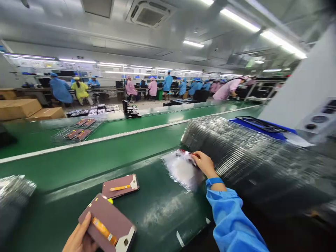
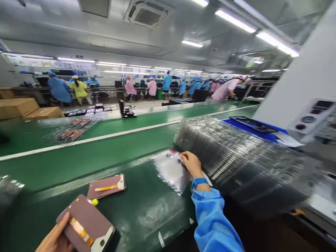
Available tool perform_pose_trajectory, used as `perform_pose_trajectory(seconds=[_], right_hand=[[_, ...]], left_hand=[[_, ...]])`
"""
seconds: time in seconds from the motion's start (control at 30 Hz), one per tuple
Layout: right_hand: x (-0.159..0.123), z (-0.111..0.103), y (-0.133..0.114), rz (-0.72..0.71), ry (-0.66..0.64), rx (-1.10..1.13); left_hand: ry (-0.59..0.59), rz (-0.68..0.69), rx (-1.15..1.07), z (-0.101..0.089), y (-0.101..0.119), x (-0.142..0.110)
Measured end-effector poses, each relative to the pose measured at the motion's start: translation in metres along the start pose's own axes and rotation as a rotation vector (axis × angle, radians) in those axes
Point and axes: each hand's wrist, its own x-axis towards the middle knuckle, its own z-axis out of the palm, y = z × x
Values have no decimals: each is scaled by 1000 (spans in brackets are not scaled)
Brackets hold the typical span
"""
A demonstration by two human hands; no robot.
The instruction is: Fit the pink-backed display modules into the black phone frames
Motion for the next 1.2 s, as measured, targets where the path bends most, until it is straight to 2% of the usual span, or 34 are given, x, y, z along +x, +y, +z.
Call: perform_pose_trajectory(seconds=[0.13,0.23,0.3,0.4,0.5,0.57,0.63,0.73,0.9,1.03,1.1,1.2], right_hand=[[-7,18,4,21,85,-113],[-19,40,-20,-75,77,-81],[-40,58,-50,-210,-60,-15],[-96,78,-109,-462,-362,99],[-159,89,-163,-719,-756,235],[-187,92,-185,-787,-852,246],[-197,96,-194,-810,-862,238],[-180,110,-193,-816,-847,193],[-135,155,-178,-838,-852,122],[-127,191,-154,-892,-914,105],[-126,209,-136,-929,-932,100],[-122,234,-107,-1060,-818,93]], left_hand=[[1,38,-91,23,10,-29],[-8,37,-173,30,7,-35],[-14,32,-202,33,1,-36],[-28,58,-251,41,-10,-39],[-62,81,-326,50,-20,-44],[-93,66,-361,52,-25,-48],[-139,65,-373,49,-27,-51],[-172,130,-308,32,-25,-53],[86,229,-81,-14,-24,-63],[189,344,53,-50,-21,-86],[210,427,210,-67,-13,-104],[326,548,610,-90,8,-132]])
